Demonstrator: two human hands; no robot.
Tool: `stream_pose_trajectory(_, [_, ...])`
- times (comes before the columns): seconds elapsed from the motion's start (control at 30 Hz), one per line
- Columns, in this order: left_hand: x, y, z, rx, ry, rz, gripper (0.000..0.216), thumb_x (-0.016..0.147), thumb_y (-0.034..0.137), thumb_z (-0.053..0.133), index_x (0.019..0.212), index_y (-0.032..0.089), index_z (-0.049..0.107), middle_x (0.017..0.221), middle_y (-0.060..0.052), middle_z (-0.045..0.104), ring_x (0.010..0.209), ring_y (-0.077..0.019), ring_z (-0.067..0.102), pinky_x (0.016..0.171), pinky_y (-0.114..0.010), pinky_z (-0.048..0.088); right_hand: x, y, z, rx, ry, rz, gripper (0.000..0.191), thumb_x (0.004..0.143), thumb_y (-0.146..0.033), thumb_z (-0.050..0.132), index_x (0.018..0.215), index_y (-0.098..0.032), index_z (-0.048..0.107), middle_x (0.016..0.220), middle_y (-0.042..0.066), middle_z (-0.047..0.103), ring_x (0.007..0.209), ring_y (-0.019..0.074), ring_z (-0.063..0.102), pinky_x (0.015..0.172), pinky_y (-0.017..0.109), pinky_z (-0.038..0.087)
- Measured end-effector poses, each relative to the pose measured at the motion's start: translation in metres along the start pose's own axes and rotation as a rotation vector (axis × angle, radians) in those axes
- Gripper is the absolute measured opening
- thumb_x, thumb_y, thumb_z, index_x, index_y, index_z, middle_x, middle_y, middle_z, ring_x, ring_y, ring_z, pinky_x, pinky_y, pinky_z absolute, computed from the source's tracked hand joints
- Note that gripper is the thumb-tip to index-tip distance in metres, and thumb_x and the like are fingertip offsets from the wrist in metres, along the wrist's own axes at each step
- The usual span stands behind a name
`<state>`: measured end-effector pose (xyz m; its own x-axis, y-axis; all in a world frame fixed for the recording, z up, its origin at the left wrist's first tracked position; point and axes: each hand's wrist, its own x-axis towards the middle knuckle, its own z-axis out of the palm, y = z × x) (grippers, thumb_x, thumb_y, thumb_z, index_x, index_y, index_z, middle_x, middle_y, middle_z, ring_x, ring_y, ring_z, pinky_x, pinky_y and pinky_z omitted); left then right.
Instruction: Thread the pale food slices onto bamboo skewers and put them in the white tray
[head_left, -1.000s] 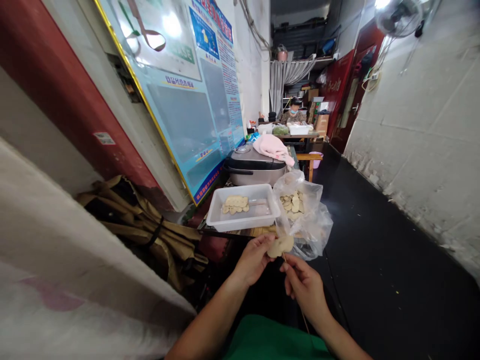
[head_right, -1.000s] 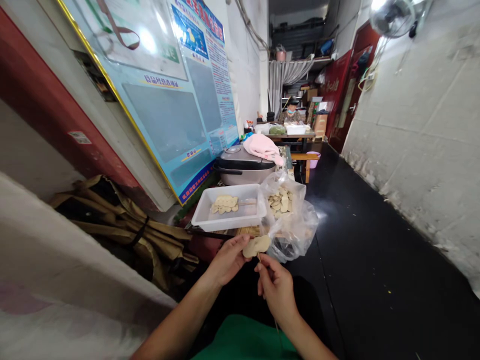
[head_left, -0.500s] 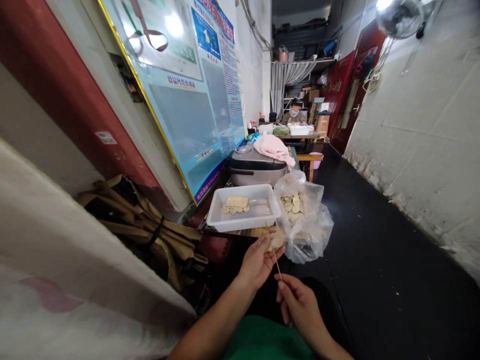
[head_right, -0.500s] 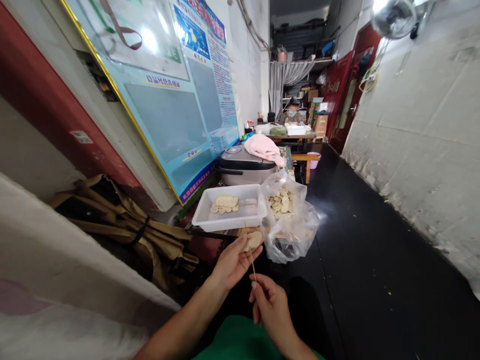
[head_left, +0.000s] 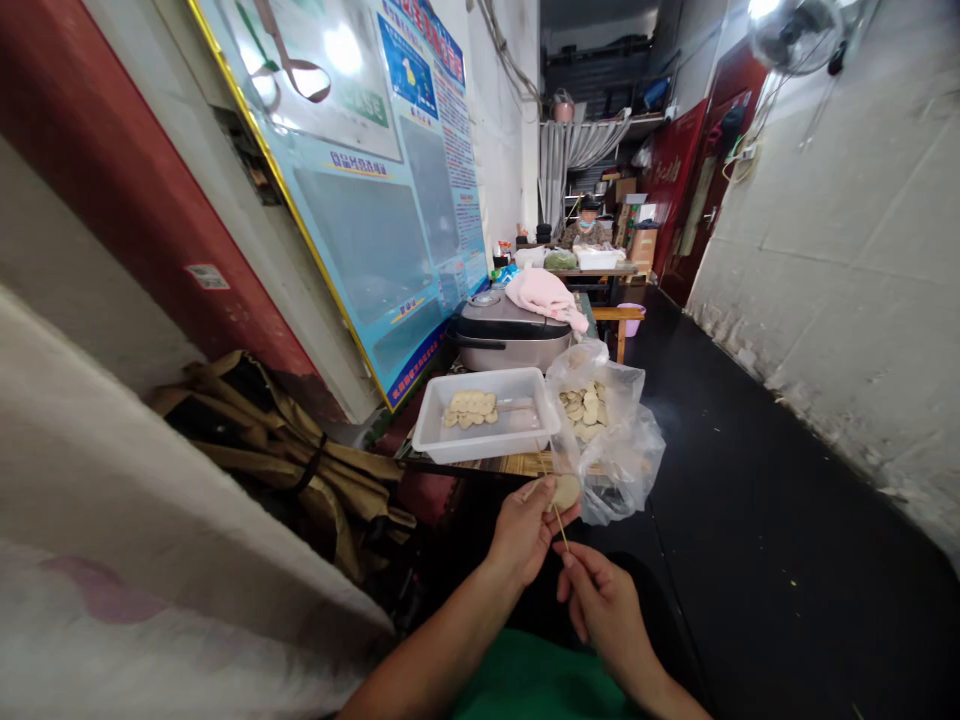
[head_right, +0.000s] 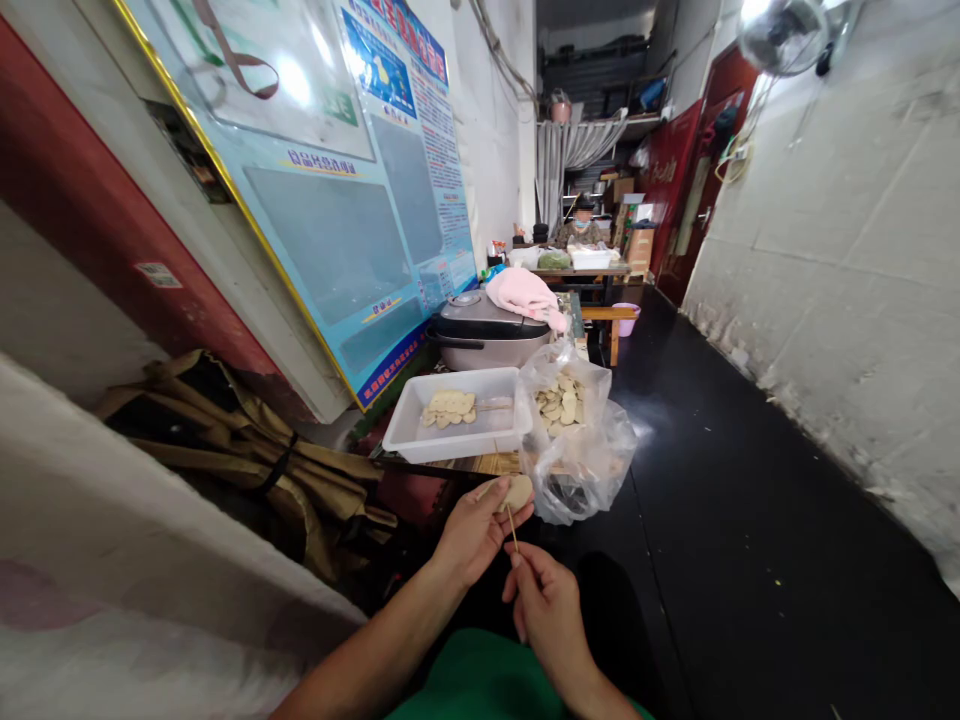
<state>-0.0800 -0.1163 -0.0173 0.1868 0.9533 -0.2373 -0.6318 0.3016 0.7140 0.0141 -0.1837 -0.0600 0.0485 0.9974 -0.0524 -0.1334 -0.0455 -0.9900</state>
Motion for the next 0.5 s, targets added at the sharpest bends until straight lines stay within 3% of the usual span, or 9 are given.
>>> stream_pose_trajectory(0.37, [0.0003,-0.0003,0.0015,-0.060,0.006,-0.013,0.020,0.075,0.024,0.069,0.088,0.009,0.064,0.086,-0.009,0.068,0.080,-0.0192,0.067,0.082,-0.036,0.054,0.0060,-0.0009,0.0014,0.014,-0.008,-0.015,0.041,0.079,-0.051,0.059,0.092,-0.013,0.066,0.052,-0.005,0.055,0.025,0.0013,0.036,0.028,0.013,0.019])
stream_pose_trajectory(0.5, [-0.0015,0.0053,0.0035,-0.020,-0.086,0.014,0.029,0.075,0.030,0.068,0.097,0.011,0.063,0.096,-0.011,0.068,0.088,-0.0207,0.066,0.085,-0.037,0.051,0.0046,-0.0046,-0.0046,0.020,0.010,-0.023,0.041,0.078,-0.051,0.060,0.093,-0.013,0.066,0.053,-0.004,0.055,0.026,0.0012,0.036,0.028,0.013,0.019])
